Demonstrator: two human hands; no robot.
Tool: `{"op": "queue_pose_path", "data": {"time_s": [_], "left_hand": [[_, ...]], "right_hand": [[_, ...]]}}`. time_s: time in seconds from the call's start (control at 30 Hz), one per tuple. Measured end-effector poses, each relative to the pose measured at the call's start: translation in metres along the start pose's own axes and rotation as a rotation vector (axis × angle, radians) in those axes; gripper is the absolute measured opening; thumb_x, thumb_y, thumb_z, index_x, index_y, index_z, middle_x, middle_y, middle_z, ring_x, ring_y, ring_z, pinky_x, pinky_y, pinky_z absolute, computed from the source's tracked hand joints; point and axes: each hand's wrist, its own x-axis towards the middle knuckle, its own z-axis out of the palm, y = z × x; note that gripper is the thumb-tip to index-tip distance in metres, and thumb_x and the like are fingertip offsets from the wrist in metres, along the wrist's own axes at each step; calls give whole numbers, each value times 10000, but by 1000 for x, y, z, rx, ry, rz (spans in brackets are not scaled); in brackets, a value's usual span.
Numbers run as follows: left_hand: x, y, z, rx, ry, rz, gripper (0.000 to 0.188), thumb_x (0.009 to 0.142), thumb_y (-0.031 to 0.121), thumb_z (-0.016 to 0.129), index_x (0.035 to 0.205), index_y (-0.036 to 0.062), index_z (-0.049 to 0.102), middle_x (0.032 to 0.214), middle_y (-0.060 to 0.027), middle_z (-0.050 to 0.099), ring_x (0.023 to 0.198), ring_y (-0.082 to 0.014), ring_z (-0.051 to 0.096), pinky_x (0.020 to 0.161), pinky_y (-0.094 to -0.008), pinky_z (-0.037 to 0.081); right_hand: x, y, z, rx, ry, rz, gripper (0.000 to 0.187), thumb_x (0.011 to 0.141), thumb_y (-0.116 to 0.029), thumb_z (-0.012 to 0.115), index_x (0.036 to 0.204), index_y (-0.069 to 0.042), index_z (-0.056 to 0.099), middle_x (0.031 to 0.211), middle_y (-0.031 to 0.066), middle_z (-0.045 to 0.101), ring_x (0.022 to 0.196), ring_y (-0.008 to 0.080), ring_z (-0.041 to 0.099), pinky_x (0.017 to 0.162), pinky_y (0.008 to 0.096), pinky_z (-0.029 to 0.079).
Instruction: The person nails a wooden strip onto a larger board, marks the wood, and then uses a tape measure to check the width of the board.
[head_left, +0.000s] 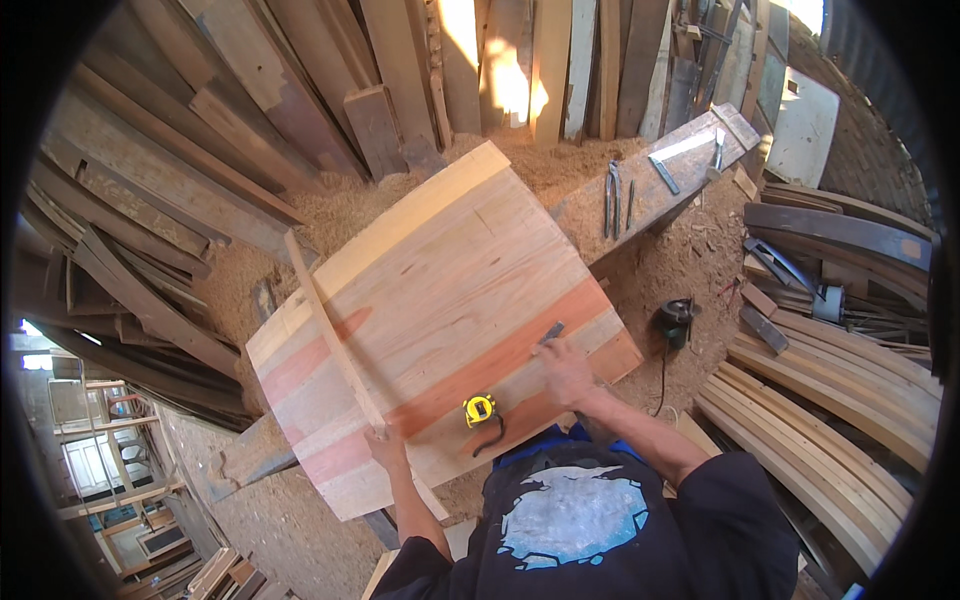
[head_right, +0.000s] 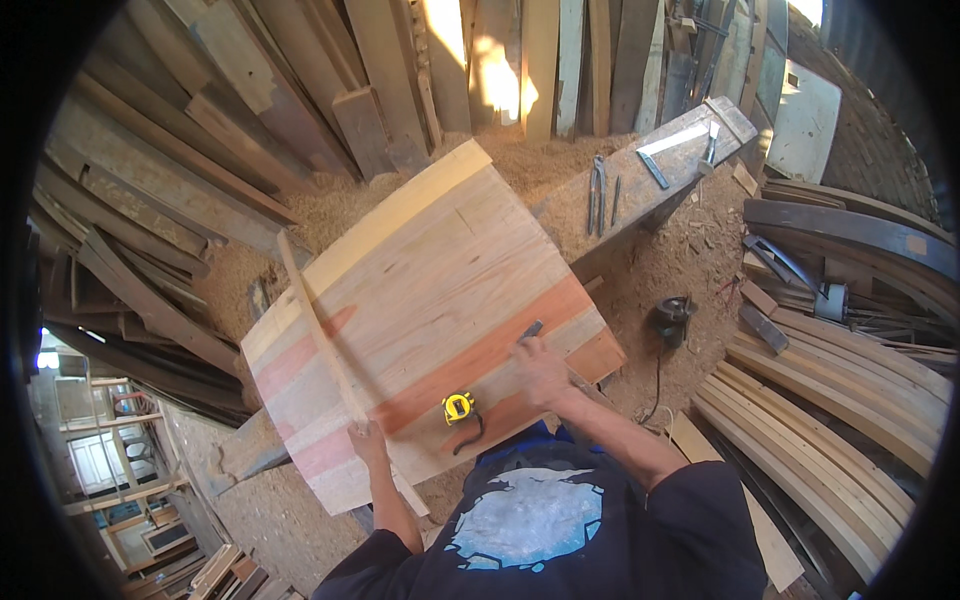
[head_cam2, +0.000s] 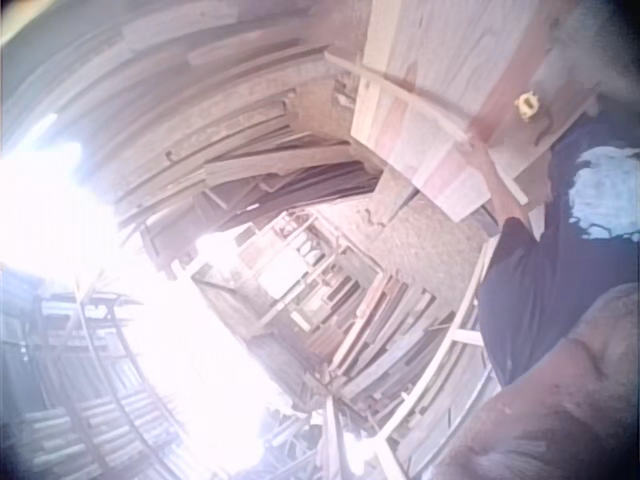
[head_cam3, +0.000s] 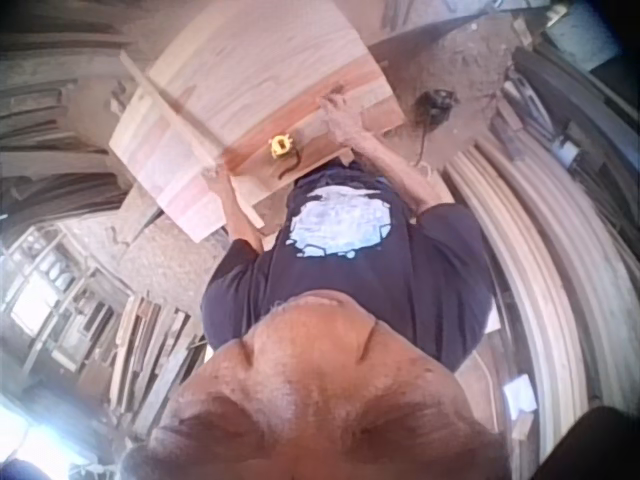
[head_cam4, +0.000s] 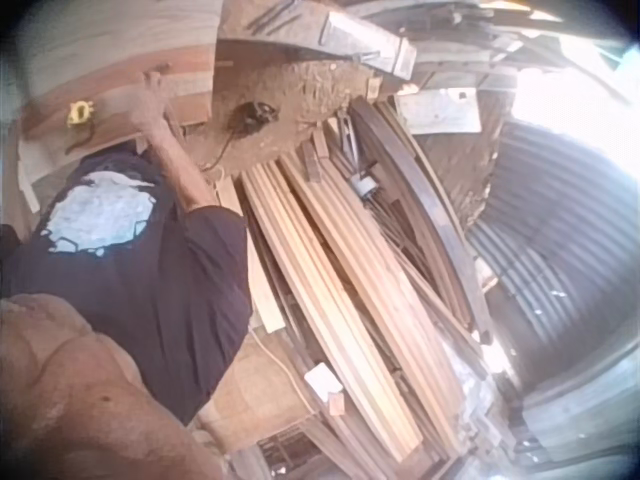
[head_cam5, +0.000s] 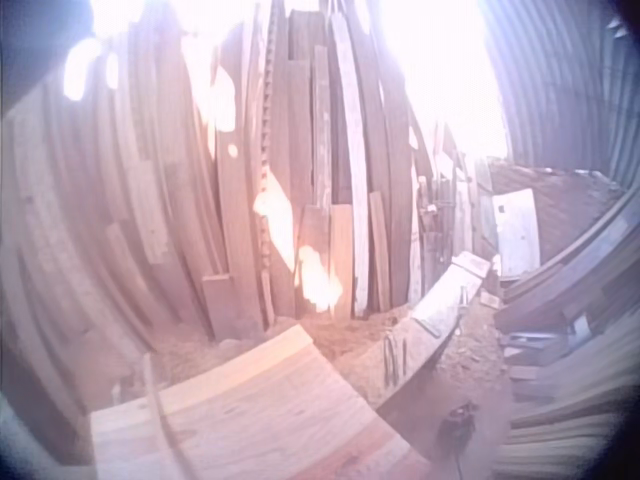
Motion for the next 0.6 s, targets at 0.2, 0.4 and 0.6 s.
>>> {"op": "queue_pose_path", "data": {"time_s": [0.2, 0.4, 0.6], "left_hand": [[-24, -2, -13, 395, -137, -105, 474, 868, 298, 732, 1220, 17, 582, 1092, -288, 640, 1048, -464, 612, 946, -517, 490], [-31, 18, -14, 459, -66, -196, 614, 843, 292, 748, 1337, 24, 500, 1241, -307, 575, 1166, -460, 546, 1009, -529, 446], [-26, 52, -5, 513, 54, -128, 696, 828, 296, 764, 1382, 7, 457, 1463, -336, 414, 1332, -491, 422, 1111, -601, 340]], "right_hand": [[3, -89, 36, 8, -303, -107, 798, 754, -275, 804, 1475, -200, 470, 1365, 181, 480, 1245, 399, 508, 1010, 489, 471], [1, -100, 57, -78, -372, -241, 844, 770, -233, 797, 1527, -254, 424, 1366, 151, 473, 1193, 374, 528, 967, 470, 483], [12, -97, 56, -58, -438, -223, 872, 771, -220, 797, 1545, -251, 396, 1384, 143, 471, 1188, 372, 529, 967, 473, 487]]}}
